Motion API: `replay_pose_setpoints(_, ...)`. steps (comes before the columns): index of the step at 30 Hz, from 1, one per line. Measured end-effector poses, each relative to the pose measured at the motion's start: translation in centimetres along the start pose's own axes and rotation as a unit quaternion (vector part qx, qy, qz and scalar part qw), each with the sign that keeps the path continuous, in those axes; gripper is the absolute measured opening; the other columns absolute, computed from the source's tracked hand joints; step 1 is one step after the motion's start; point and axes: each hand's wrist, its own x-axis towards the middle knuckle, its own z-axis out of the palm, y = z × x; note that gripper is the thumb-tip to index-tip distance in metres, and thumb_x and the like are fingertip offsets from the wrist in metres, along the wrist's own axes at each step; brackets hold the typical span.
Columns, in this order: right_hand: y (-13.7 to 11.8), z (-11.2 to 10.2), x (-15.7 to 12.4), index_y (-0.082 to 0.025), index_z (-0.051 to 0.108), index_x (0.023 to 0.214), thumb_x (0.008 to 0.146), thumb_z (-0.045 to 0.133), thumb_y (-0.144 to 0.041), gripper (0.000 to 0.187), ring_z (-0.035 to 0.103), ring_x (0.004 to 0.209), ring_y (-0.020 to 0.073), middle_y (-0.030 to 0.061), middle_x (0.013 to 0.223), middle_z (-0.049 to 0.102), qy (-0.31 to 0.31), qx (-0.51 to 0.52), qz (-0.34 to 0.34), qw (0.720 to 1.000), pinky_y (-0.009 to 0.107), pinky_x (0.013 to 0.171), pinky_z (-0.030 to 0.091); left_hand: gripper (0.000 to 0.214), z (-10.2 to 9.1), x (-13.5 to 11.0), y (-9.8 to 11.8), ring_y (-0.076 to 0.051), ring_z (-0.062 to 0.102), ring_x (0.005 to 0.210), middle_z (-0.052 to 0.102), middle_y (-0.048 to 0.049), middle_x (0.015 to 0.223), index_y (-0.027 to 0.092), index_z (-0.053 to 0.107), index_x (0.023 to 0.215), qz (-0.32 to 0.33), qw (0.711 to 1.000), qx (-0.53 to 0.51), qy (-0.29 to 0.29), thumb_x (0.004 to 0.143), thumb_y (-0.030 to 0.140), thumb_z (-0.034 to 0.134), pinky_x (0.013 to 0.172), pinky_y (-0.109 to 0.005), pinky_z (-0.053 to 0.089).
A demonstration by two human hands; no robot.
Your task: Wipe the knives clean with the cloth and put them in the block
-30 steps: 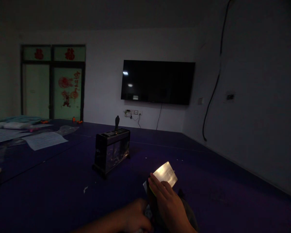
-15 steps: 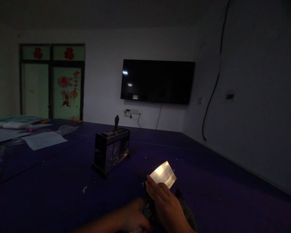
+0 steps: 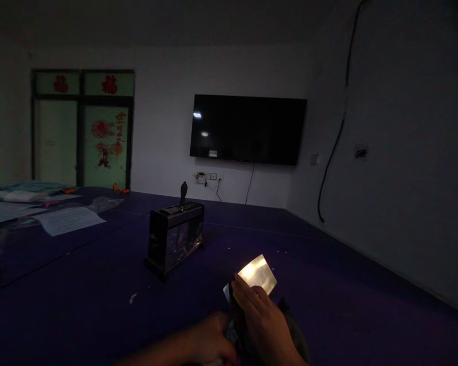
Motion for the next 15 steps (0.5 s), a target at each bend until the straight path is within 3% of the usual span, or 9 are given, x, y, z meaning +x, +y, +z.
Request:
replay_pose_setpoints(8, 0.42, 0.33, -0.16, -0.023, 0.039, 0.127, 0.072, 0.037, 0.001, 0.060, 0.052, 0.097, 0.0167, 0.0018, 0.130, 0.043, 0.013, 0.031, 0.034, 0.999, 0.030, 0.080, 0.049, 0.013, 0.44, -0.32, 0.88, -0.007, 0.044, 0.035, 0.051, 0.0033, 0.042, 0.013, 0.051, 0.054, -0.031, 0.999, -0.009, -0.009, 0.045, 0.008, 0.060, 0.035, -0.016, 0.034)
replay_pose_setpoints(15, 0.45, 0.51, -0.24, -0.023, 0.039, 0.127, 0.071, 0.036, 0.000, 0.061, 0.053, 0.094, 0.0162, 0.0024, 0.130, 0.043, 0.024, 0.036, 0.029, 0.999, 0.030, 0.079, 0.049, 0.017, 0.26, 0.14, 0.09, -0.007, 0.045, 0.037, 0.052, 0.0029, 0.045, 0.012, 0.053, 0.057, -0.004, 1.000, -0.025, -0.017, 0.044, 0.011, 0.063, 0.036, -0.016, 0.034)
